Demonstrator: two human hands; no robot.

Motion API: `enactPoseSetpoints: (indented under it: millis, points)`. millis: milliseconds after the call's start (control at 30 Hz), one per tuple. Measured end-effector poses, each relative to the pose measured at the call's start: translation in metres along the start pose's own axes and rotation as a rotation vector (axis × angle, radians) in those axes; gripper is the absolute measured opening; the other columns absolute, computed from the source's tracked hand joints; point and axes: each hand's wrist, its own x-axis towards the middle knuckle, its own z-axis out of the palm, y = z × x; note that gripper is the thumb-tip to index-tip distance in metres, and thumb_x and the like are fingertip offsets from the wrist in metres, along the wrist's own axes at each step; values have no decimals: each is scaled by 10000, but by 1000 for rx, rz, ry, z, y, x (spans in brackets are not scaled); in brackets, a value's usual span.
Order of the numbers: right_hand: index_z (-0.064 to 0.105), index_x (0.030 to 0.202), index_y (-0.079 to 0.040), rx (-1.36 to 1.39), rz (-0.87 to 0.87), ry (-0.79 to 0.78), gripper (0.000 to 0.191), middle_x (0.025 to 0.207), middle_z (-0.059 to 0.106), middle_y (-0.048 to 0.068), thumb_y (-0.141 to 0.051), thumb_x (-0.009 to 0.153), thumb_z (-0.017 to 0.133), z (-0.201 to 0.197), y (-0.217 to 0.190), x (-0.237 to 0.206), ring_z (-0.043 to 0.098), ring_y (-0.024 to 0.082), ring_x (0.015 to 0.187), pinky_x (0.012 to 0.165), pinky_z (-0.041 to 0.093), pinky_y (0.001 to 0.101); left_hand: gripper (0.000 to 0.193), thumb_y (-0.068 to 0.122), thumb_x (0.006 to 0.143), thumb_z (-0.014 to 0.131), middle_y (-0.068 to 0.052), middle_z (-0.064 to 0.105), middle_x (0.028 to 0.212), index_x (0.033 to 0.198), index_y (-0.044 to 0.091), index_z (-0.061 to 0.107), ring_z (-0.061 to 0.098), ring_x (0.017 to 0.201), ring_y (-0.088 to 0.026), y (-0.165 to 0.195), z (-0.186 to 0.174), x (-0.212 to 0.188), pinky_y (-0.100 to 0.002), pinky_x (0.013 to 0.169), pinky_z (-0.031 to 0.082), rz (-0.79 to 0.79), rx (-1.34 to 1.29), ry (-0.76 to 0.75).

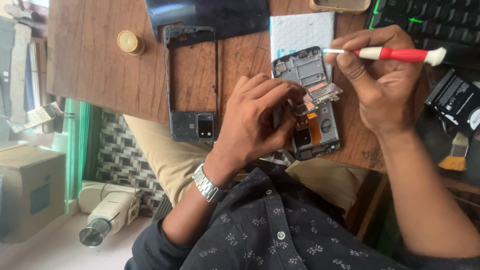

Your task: The person uses a red-handled screwdriver to loosen screws on a disassembled mobile phone, then uses a brush to clean the internal components. The person manipulates a ribbon cable and continues to clean the phone's interior.

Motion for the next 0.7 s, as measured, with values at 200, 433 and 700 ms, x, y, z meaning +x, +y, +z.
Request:
enactPoseSetpoints:
  millis: [200, 433, 700]
  points:
    - [552, 1193, -11, -44, -23, -40, 133, 1162, 685, 132, -24, 1117, 661, 8, 7, 10, 727, 163, 1031, 969, 630, 287, 287, 41, 831, 690, 22, 705, 1110, 1107, 114, 677, 631, 956, -174, -6, -2, -2, -348, 837, 417, -25, -14, 0]
    - [565, 1168, 11, -102, -4, -16, 151, 1088, 705, 148, -11, 1101, 698, 8, 10, 7, 731, 159, 947, 880, 631, 252, 282, 75, 812, 717, -14, 633, 1296, 1085, 121, 667, 625, 1026, -188, -6, -3, -4, -343, 872, 445, -50, -9, 7]
    - [565, 1152, 10, -116, 20, -4, 143, 1093, 709, 142, 3, 1093, 696, 7, 6, 5, 728, 142, 930, 864, 628, 241, 286, 94, 800, 730, -14, 637, 1278, 1076, 125, 662, 632, 1095, -198, -4, -1, -3, -359, 890, 445, -21, 8, -1]
